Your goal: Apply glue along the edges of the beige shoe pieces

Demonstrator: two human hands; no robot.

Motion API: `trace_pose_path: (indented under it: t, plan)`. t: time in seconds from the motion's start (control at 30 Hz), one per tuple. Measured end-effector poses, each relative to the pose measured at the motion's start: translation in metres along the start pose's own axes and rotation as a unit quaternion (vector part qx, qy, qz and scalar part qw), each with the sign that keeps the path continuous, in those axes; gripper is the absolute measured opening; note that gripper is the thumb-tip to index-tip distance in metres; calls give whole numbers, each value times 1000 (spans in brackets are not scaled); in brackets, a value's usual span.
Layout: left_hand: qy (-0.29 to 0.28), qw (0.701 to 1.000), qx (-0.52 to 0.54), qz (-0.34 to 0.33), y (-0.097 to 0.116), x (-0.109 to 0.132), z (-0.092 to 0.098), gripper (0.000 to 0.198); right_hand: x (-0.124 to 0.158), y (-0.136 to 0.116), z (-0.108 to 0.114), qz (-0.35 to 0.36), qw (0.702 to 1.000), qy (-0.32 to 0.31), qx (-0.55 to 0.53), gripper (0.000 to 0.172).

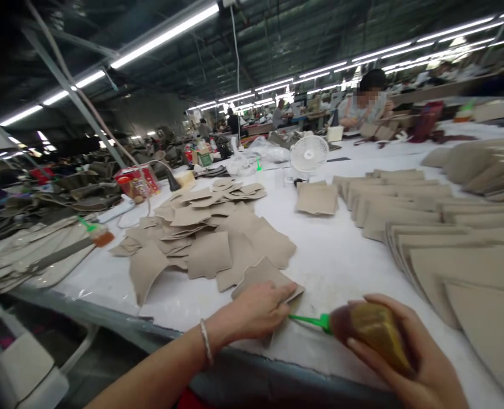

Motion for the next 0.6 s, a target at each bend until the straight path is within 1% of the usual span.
trace_pose_path:
  t: [0.07, 0.17, 0.2, 0.23, 0.33, 0.37, 0.5, 0.53, 0.6]
  plan:
    - [6, 1000, 3, -8, -1, -1, -2, 51, -1, -1, 5, 0, 1000, -16, 10, 59]
    - [6, 1000, 14, -22, -2, -3, -5, 55, 2, -7, -2, 14, 997, -76, 2, 53]
    - [6, 999, 20, -25, -2, -3, -5, 56, 3, -9, -4, 16, 997, -82, -2, 52]
    - [7, 999, 25, -27, -2, -3, -6, 56, 4, -10, -5, 13, 997, -76, -5, 51]
    - [9, 999, 34, -20, -2, -2, -5, 53, 8, -12, -3, -3, 1000, -25, -16, 53]
    - [8, 999, 35, -17, -2, -2, -5, 53, 11, -13, -4, -13, 999, -18, -29, 54]
    - [-1, 999, 37, -15, 1, -2, -3, 54, 23, -22, -16, -60, 991, -54, -108, 53]
    - [-2, 999, 37, -16, 1, -2, -2, 54, 24, -24, -17, -68, 990, -56, -114, 53]
    - [0, 999, 38, -16, 2, -2, -2, 54, 24, -28, -16, -76, 991, -40, -107, 52]
Point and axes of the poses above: each hand's wrist, its own x-axis away from the middle knuckle, its own z-axis out of the back of the hand, y = z × x, the point moved 6 cm from there along -x, towards the middle knuckle, and after that the axes turned 11 degrees about -z, right-handed, at the moved point
